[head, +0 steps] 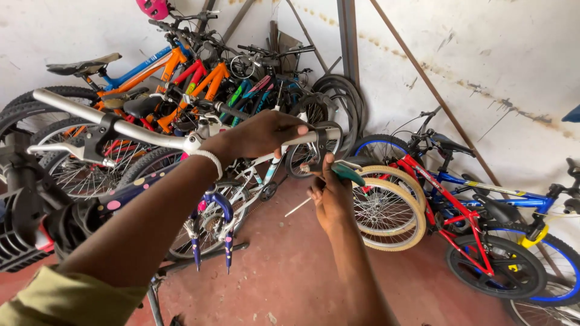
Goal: Adjusting and assembling components on a bicycle frame, including handlebars and brake levers, using hand tools.
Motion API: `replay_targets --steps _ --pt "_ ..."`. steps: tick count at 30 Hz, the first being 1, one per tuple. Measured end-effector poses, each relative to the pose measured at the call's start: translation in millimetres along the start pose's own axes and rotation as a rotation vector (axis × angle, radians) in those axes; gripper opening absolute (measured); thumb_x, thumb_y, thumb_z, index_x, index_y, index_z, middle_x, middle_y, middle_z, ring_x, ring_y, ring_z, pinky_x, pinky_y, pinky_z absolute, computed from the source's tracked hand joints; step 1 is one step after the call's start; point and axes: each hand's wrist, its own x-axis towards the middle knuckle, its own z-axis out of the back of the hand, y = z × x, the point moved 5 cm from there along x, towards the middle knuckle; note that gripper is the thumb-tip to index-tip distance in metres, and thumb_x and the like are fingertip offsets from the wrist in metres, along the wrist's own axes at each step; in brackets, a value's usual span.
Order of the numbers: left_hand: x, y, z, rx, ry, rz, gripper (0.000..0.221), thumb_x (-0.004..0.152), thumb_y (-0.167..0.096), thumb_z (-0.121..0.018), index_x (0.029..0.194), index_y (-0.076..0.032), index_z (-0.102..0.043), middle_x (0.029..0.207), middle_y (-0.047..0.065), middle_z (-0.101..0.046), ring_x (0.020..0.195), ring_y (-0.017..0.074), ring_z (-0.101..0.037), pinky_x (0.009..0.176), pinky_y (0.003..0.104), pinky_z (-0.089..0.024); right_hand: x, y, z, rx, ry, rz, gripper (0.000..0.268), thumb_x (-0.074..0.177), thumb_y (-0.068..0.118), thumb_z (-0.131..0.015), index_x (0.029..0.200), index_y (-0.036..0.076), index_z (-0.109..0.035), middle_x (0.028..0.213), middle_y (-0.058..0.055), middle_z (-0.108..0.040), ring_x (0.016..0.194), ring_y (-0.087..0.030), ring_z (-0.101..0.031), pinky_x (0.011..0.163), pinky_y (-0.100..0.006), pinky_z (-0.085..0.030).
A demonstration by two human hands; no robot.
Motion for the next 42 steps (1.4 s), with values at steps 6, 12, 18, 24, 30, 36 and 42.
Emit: replay_targets --steps 6,12,18,24,30,36,42 --pt "0 -21 1 -0.207 0.121 -0.19 0.035 0.094 -0.015 -0.039 0.124 -0.006 -0.054 0.116 0.021 -0.061 0.041 0.018 -0.058 0.036 0.02 -0.046 -34 39 -32 -0.073 -0.039 -0.01 0.034 0.087 0.029 -0.066 0.081 0.0 -0.048 0.064 -0.025 -0.064 0.029 -0.009 -0.025 0.033 -0.021 -0.023" --pt "16 16 4 -0.406 -0.225 0.038 0.053 0.095 -0.044 -0.042 0.09 0.003 -0.066 0.071 0.016 -0.06 0.032 0.0191 -0.055 0.021 0.021 -0.04 -17 -4 -30 0.005 0.01 -0.076 0.036 0.087 0.03 -0.067 0.088 0.0 -0.049 0.061 -0.019 -0.06 0.029 -0.012 -0.029 0.034 -0.023 -0.026" --pt "7 3 17 -0.318 -0.401 0.007 0.041 0.094 -0.026 -0.046 0.068 0.0 -0.065 0.056 0.014 -0.063 0.027 0.0201 -0.055 0.017 0.02 -0.042 -26 6 -50 -0.074 0.039 -0.075 0.041 0.087 0.036 -0.064 0.082 -0.005 -0.062 0.063 -0.02 -0.065 0.03 -0.008 -0.025 0.034 -0.021 -0.022" --pt "0 6 17 -0.315 -0.49 0.057 0.029 0.085 -0.013 -0.046 0.062 0.001 -0.058 0.06 0.017 -0.063 0.03 0.0196 -0.055 0.022 0.018 -0.04 -29 12 -57 -0.089 -0.029 -0.084 0.041 0.089 0.033 -0.063 0.075 -0.005 -0.057 0.063 -0.023 -0.065 0.03 -0.011 -0.026 0.035 -0.023 -0.022" --pt "3 5 21 -0.356 -0.488 0.085 0.029 0.084 -0.012 -0.043 0.062 0.0 -0.058 0.063 0.014 -0.066 0.031 0.0175 -0.056 0.022 0.015 -0.041 -29 4 -56 -0.044 -0.05 -0.103 0.043 0.089 0.033 -0.063 0.071 -0.005 -0.051 0.06 -0.022 -0.061 0.032 -0.012 -0.027 0.035 -0.023 -0.024" --pt "18 29 21 -0.351 -0.525 0.066 0.032 0.084 -0.011 -0.043 0.06 -0.003 -0.062 0.059 0.012 -0.066 0.031 0.0166 -0.055 0.024 0.016 -0.041 -22 -19 -52 -0.047 -0.051 -0.155 0.047 0.092 0.039 -0.055 0.087 -0.007 -0.058 0.07 -0.022 -0.067 0.036 -0.011 -0.028 0.039 -0.022 -0.025" --pt "10 18 22 -0.156 -0.617 -0.027 0.036 0.082 -0.014 -0.044 0.054 -0.01 -0.066 0.048 0.007 -0.06 0.038 0.0167 -0.049 0.044 0.027 -0.039 -35 2 -63 -0.124 -0.114 -0.125 0.045 0.091 0.038 -0.059 0.079 -0.005 -0.059 0.064 -0.022 -0.065 0.036 -0.013 -0.028 0.038 -0.024 -0.026"
